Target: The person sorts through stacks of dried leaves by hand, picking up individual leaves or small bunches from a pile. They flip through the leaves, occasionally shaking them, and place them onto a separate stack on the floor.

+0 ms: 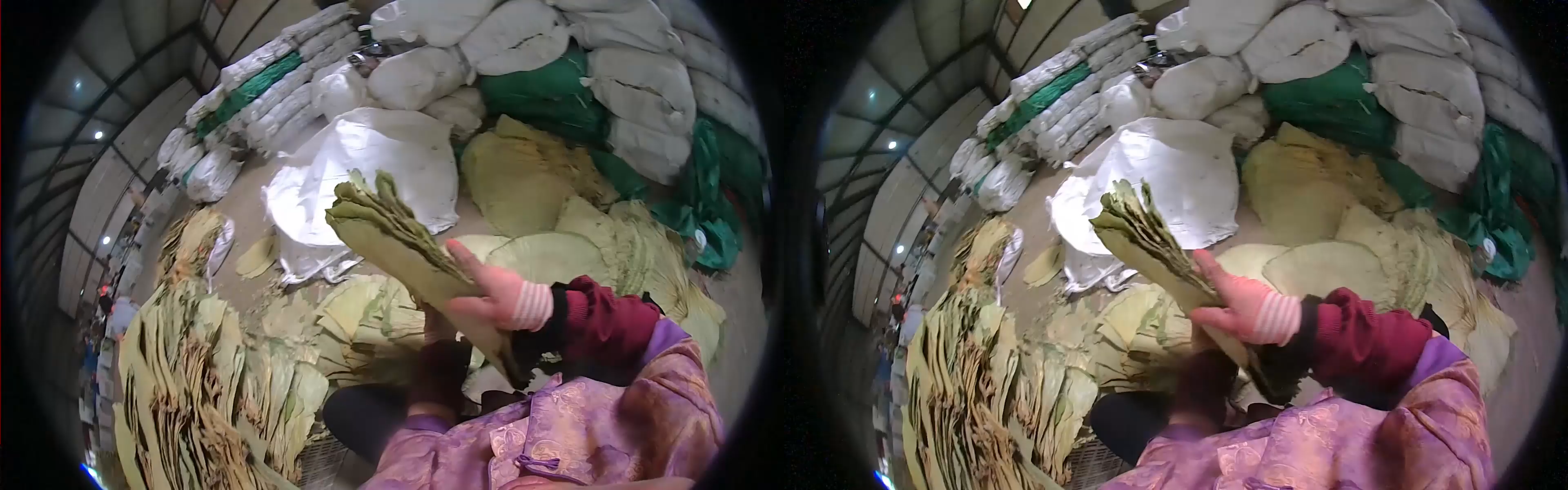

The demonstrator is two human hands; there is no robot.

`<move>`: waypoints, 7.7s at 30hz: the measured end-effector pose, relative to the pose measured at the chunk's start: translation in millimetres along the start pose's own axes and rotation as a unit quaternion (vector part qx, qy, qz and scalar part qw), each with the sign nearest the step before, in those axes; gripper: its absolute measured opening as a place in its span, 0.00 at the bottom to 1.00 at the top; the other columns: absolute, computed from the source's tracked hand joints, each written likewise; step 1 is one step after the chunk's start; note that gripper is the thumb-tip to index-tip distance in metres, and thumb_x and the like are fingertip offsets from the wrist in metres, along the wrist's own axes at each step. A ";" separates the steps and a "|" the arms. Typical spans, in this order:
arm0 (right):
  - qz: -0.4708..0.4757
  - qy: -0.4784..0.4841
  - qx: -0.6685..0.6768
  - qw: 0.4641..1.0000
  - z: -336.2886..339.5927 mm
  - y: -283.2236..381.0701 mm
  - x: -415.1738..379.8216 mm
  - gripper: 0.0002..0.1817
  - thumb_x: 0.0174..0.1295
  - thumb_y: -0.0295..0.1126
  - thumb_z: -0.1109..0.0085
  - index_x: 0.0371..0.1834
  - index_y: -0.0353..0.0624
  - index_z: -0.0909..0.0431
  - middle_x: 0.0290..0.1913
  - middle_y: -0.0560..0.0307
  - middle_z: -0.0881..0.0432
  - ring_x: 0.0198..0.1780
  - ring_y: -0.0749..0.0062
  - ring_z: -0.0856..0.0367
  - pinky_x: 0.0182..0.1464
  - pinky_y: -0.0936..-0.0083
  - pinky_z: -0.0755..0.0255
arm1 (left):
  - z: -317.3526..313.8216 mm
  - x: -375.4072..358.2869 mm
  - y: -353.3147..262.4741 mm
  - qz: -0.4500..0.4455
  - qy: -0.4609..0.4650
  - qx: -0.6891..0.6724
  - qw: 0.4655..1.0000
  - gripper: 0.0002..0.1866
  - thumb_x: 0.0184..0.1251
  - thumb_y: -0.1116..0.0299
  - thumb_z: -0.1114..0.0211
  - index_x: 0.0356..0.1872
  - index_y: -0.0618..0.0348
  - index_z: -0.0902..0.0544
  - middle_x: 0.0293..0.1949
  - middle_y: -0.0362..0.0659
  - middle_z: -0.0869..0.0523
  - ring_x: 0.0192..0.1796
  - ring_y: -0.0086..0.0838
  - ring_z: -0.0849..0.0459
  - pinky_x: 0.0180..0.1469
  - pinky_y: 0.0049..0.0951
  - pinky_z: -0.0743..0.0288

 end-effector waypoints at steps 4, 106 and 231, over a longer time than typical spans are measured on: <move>0.026 -0.032 0.024 0.999 47.6 7.0 -8.8 0.34 0.59 0.30 0.43 0.68 0.38 0.45 0.49 0.43 0.22 0.48 0.61 0.23 0.52 0.70 0.32 | -42.9 -29.5 -31.9 -0.077 0.020 0.031 0.996 0.35 0.63 0.48 0.41 0.66 0.57 0.38 0.65 0.45 0.34 0.67 0.41 0.38 0.68 0.45 0.45; 0.171 -0.047 -0.238 0.955 -48.5 -124.1 34.8 0.23 0.50 0.27 0.46 0.52 0.41 0.32 0.47 0.48 0.25 0.44 0.54 0.23 0.45 0.65 0.26 | -152.5 -57.3 -48.8 0.019 -0.010 0.934 0.357 0.54 0.39 0.53 0.25 0.67 0.63 0.46 0.44 0.56 0.20 0.44 0.50 0.20 0.45 0.40 0.26; -0.130 -0.025 -0.001 0.991 72.9 -105.6 -15.2 0.52 0.45 0.48 0.27 0.69 0.41 0.48 0.50 0.42 0.24 0.51 0.64 0.26 0.52 0.72 0.31 | 75.8 -67.8 15.7 -0.027 -0.179 0.117 0.976 0.33 0.58 0.64 0.33 0.63 0.60 0.35 0.55 0.47 0.25 0.55 0.41 0.24 0.58 0.43 0.30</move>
Point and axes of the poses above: each hand's wrist, its own x-axis towards the middle knuckle, its own z-axis out of the back of the hand, y = z × x, the point moved 6 cm from there along x, towards the middle knuckle
